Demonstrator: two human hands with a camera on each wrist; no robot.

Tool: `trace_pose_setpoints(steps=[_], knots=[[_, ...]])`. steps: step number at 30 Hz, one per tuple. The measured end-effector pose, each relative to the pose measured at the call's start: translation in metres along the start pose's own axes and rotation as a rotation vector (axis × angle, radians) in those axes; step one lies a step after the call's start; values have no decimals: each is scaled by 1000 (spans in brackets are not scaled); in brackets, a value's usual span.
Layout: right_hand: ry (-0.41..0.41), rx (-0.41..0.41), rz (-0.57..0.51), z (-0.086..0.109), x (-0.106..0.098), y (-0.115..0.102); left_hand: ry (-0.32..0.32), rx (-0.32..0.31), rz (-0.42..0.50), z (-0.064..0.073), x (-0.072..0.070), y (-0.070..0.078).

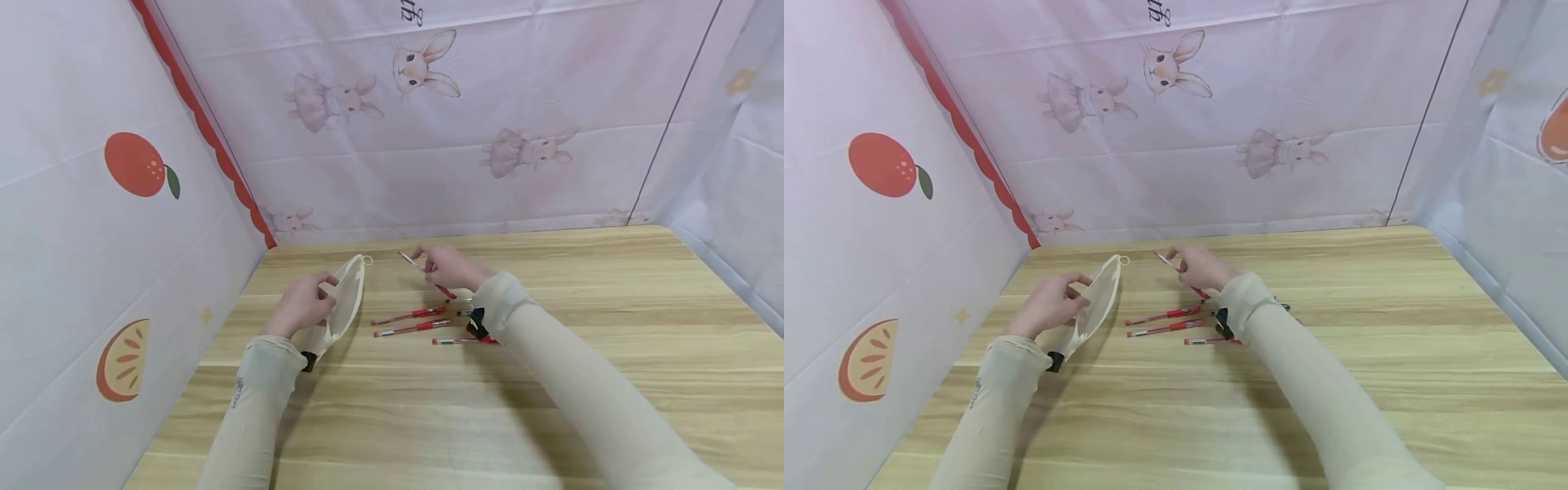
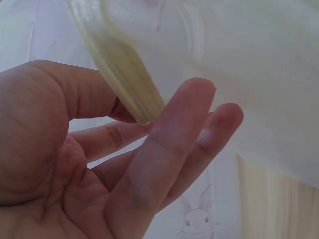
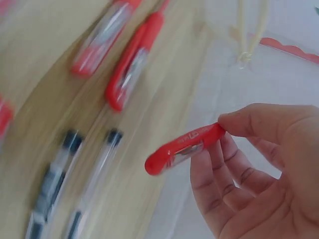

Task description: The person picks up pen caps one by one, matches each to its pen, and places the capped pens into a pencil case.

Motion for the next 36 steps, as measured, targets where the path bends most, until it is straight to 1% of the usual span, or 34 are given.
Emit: trace_pose_setpoints(steps=[2, 6, 10, 13, 17, 19, 22, 27, 32, 36], knots=[[31, -6, -54, 2, -1, 1, -4, 20, 33, 0, 1, 0], [82, -18, -221, 6, -2, 0, -11, 47, 128, -1, 3, -2], [105, -19, -434, 6, 1, -2, -28, 51, 210, -3, 5, -4], [118, -14, -584, 5, 6, -6, -49, 54, 249, -4, 7, -4], [128, -21, -730, 1, 15, -18, -56, 59, 274, -6, 10, -3], [130, -28, -787, -3, 20, -26, -53, 61, 275, -7, 11, -2], [138, -33, -866, -11, 27, -35, -46, 61, 274, -6, 12, 0], [164, -25, -954, -23, 36, -51, -39, 75, 287, -4, 12, 2], [194, -3, -977, -29, 45, -63, -42, 92, 288, -4, 12, 3], [230, 18, -977, -33, 48, -68, -53, 92, 291, -4, 12, 4]])
Point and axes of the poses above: each hand's wrist, its own z-axis away from the middle knuckle, its own x-axis out of the palm, y = z × x, the point moved 8 cm from there along -z, towards the middle knuckle, and after that the axes turned 13 degrees about -y, right-handed, at the moved point
